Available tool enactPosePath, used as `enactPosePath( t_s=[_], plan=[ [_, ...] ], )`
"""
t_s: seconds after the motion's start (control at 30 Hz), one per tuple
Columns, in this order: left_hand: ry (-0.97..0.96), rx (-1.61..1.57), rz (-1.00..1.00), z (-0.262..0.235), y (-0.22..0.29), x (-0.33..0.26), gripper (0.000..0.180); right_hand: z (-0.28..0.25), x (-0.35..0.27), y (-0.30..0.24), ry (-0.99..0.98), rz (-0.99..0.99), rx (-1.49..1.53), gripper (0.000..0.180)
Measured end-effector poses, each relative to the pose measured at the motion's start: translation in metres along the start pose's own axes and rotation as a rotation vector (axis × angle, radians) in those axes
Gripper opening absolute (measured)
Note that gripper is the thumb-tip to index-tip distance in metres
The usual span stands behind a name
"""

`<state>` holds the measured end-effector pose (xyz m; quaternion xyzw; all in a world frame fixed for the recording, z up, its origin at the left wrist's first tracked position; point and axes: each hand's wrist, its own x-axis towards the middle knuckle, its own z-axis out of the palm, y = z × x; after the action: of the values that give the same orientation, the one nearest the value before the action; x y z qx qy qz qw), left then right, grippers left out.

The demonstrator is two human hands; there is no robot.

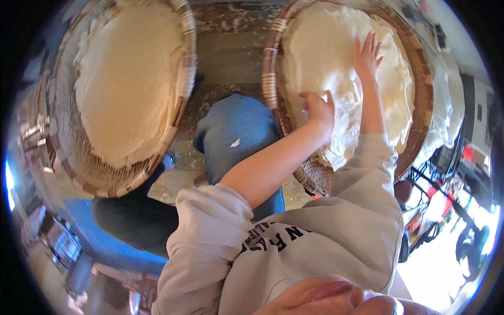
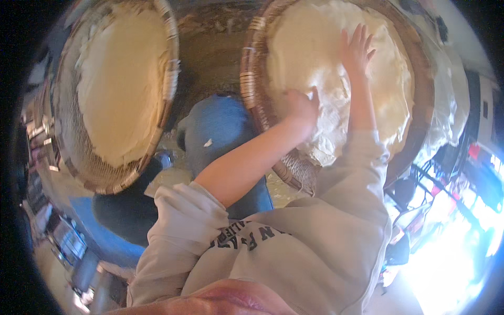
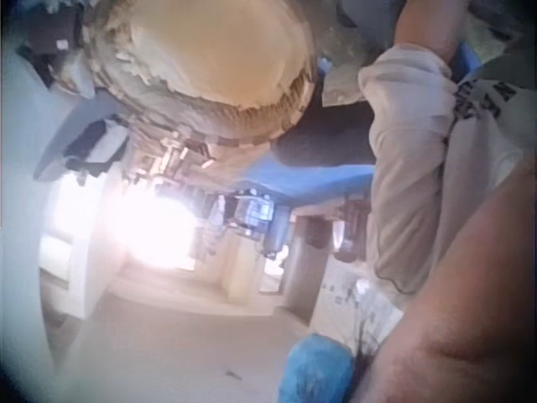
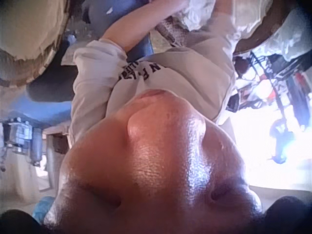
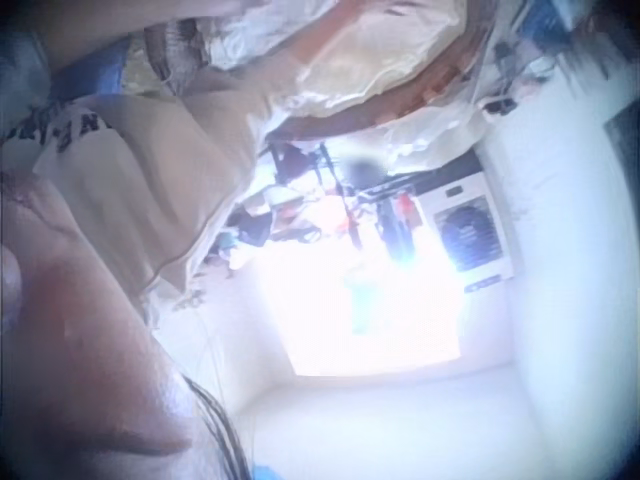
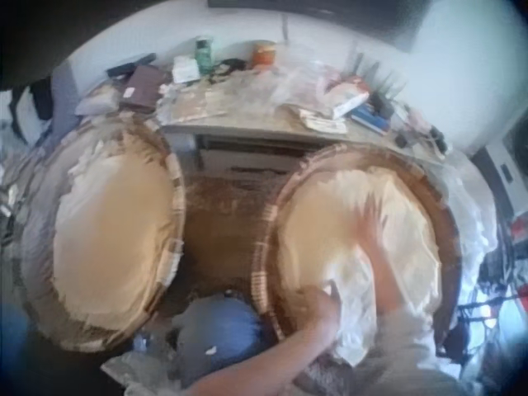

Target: The person repeatedly lifts, stretches, and folds a large sheet of white dough over a round woven basket. They occasionally spray the dough with water from a green spray bottle and continue to stretch and fold it by hand.

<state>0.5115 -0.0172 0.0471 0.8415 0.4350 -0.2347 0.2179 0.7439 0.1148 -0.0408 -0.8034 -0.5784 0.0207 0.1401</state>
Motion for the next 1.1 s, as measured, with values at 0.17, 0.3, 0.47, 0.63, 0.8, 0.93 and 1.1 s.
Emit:
enactPosePath(
  t_s=[0.17, 0.3, 0.47, 0.63, 0.8, 0.93, 1.1],
  plan=[
    [0.094, 0.028, 0.059, 0.005, -0.002, 0.000, 0.065, 0.019, 0.011, -0.039, -0.363, -0.254, -0.858, 0.071],
    [0.169, 0.115, 0.317, 0.004, -0.012, -0.032, 0.030, -0.140, 0.016, -0.082, 0.268, -0.569, 0.080, 0.047],
    [0.997, -0.408, 0.530, 0.031, -0.053, -0.135, 0.009, -0.340, -0.094, -0.176, 0.467, -1.263, 0.495, 0.045],
    [1.138, -0.538, 0.501, 0.103, -0.129, -0.256, 0.017, -0.354, -0.261, -0.277, -0.356, -1.889, 0.877, 0.043],
    [1.057, -0.541, 0.164, 0.166, -0.170, -0.349, 0.021, -0.329, -0.354, -0.331, -0.769, -1.925, 0.837, 0.042],
    [1.001, -0.463, 0.063, 0.190, -0.181, -0.377, 0.016, -0.322, -0.385, -0.349, -0.802, -1.917, 0.770, 0.041],
    [0.984, -0.405, 0.071, 0.199, -0.193, -0.386, 0.015, -0.324, -0.403, -0.373, -0.784, -1.965, 0.746, 0.040]
  ],
)
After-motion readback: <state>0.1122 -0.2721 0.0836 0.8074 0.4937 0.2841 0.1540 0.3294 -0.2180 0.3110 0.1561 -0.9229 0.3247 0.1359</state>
